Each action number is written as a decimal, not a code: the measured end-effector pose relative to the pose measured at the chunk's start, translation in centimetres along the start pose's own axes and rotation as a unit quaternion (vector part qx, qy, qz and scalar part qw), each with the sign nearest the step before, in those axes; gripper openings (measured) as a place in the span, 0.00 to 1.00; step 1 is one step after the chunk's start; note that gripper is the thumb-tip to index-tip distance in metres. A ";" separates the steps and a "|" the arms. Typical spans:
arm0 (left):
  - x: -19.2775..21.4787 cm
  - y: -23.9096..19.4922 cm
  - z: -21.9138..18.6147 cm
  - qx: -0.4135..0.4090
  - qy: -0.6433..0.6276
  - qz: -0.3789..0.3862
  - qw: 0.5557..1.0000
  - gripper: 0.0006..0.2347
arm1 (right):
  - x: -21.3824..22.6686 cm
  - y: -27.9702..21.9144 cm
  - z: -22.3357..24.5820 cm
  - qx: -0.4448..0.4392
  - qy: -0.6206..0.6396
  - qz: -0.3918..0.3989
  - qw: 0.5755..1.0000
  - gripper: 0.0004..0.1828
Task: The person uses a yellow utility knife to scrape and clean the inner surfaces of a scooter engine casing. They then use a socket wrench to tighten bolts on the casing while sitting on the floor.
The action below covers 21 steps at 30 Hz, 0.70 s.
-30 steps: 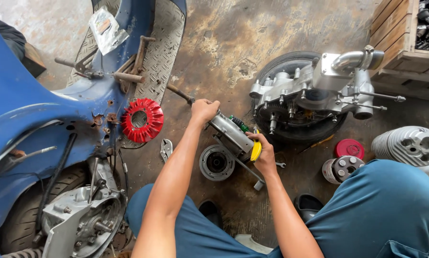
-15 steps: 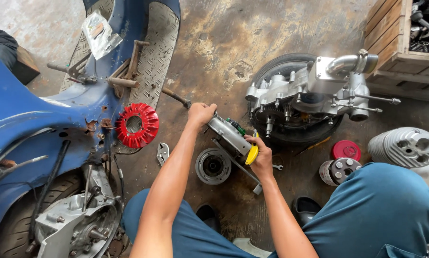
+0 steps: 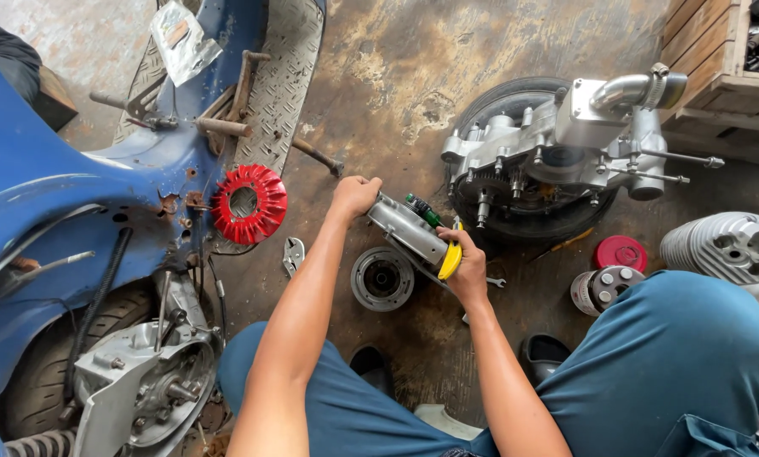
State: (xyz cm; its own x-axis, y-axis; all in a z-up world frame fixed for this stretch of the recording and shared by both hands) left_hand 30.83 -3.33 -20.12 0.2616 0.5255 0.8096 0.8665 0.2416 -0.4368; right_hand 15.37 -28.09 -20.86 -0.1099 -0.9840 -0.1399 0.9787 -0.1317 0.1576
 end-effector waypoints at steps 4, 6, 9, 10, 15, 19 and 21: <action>0.3 -0.8 0.2 -0.017 0.028 -0.003 0.999 0.17 | -0.4 -0.4 0.2 -0.002 0.006 0.003 1.000 0.13; 0.6 -1.3 0.3 -0.023 0.066 0.018 0.997 0.20 | -0.8 -0.6 0.7 0.003 -0.008 0.004 1.000 0.13; 0.2 -0.5 0.4 -0.040 0.095 0.044 0.994 0.27 | -0.8 -0.7 0.8 0.004 -0.012 0.004 1.000 0.14; 0.4 -0.6 0.2 -0.041 0.095 0.044 0.994 0.27 | -0.9 -0.8 1.2 0.005 -0.012 0.003 1.000 0.14; 3.2 -5.2 -2.2 -0.023 0.119 0.070 0.990 0.34 | -1.1 -1.4 1.4 0.014 -0.009 0.003 1.000 0.17; 4.0 -6.5 -3.1 -0.031 0.174 0.059 0.982 0.35 | -1.2 -1.8 2.8 0.052 0.002 -0.003 0.999 0.21; 4.5 -7.7 -3.8 -0.043 0.215 0.062 0.974 0.34 | -1.1 -2.0 3.4 0.081 -0.009 -0.013 0.997 0.19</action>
Point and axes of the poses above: each hand's wrist, its own y-axis towards the middle knuckle, its own x-axis out of the back of the hand, z = x × y, the point moved 5 cm from there along y, towards the middle knuckle, and after that the axes turned 14 degrees about y, right-handed, at the moved point
